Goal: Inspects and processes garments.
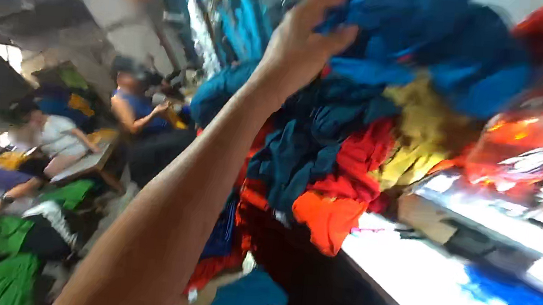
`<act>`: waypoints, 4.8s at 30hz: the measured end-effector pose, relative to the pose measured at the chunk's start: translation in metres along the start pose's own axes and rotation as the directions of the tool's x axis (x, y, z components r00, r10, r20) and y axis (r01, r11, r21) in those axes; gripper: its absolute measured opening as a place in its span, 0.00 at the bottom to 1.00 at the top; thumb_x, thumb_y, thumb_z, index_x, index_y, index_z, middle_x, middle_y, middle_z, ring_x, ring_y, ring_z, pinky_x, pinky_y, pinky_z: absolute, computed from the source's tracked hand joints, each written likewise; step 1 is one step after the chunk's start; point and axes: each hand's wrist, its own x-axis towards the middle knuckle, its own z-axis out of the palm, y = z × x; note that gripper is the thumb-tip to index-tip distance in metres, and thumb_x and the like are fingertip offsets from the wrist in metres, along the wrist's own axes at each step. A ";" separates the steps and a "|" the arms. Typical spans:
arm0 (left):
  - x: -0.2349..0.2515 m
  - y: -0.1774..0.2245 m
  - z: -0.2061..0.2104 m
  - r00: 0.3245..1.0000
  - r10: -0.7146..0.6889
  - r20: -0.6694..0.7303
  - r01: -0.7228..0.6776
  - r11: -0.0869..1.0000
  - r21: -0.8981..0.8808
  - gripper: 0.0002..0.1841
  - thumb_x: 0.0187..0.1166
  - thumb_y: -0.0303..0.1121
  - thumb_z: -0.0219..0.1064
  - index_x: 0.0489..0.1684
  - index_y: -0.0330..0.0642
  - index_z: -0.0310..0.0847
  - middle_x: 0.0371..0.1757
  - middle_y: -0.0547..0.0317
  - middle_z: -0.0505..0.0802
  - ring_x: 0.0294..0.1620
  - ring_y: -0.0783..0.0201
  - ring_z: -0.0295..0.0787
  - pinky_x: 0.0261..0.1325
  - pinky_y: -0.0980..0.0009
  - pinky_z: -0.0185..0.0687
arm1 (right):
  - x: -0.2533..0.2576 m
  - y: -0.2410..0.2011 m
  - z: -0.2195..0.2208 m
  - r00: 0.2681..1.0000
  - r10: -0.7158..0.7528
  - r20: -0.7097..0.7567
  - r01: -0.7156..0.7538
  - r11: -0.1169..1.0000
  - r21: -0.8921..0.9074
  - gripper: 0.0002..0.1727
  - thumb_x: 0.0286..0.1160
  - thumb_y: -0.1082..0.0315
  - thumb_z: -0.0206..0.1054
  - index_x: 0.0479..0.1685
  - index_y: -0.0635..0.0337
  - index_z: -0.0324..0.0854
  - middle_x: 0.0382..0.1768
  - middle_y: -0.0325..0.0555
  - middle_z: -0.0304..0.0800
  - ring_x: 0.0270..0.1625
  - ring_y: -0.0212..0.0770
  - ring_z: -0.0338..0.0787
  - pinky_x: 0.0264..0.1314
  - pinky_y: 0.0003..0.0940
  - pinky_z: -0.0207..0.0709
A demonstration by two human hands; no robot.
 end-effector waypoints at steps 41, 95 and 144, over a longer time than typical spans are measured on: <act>-0.579 -0.260 0.184 0.836 -0.545 0.066 0.352 0.625 0.697 0.33 0.90 0.54 0.35 0.84 0.52 0.74 0.88 0.42 0.71 0.88 0.35 0.63 0.83 0.27 0.47 | 0.063 0.074 -0.079 0.896 0.393 0.206 -0.328 0.900 -0.287 0.14 0.78 0.78 0.68 0.60 0.69 0.78 0.36 0.48 0.83 0.38 0.35 0.82 0.48 0.33 0.77; -0.696 -0.207 0.099 -0.167 -0.973 -0.160 0.392 0.083 -0.916 0.12 0.82 0.23 0.62 0.59 0.29 0.79 0.44 0.48 0.94 0.45 0.63 0.93 0.53 0.64 0.90 | 0.098 0.119 0.103 0.766 -0.198 0.612 0.636 0.088 -0.767 0.42 0.85 0.33 0.36 0.91 0.46 0.65 0.91 0.51 0.59 0.94 0.62 0.53 0.84 0.83 0.32; -0.553 -0.311 0.166 0.845 -0.506 -0.173 0.466 0.536 0.704 0.26 0.88 0.45 0.48 0.73 0.43 0.84 0.78 0.51 0.85 0.81 0.45 0.76 0.79 0.45 0.64 | 0.180 0.062 0.001 0.985 -0.173 -0.022 0.151 0.908 -0.390 0.14 0.71 0.78 0.72 0.55 0.61 0.82 0.45 0.42 0.89 0.40 0.26 0.85 0.44 0.22 0.79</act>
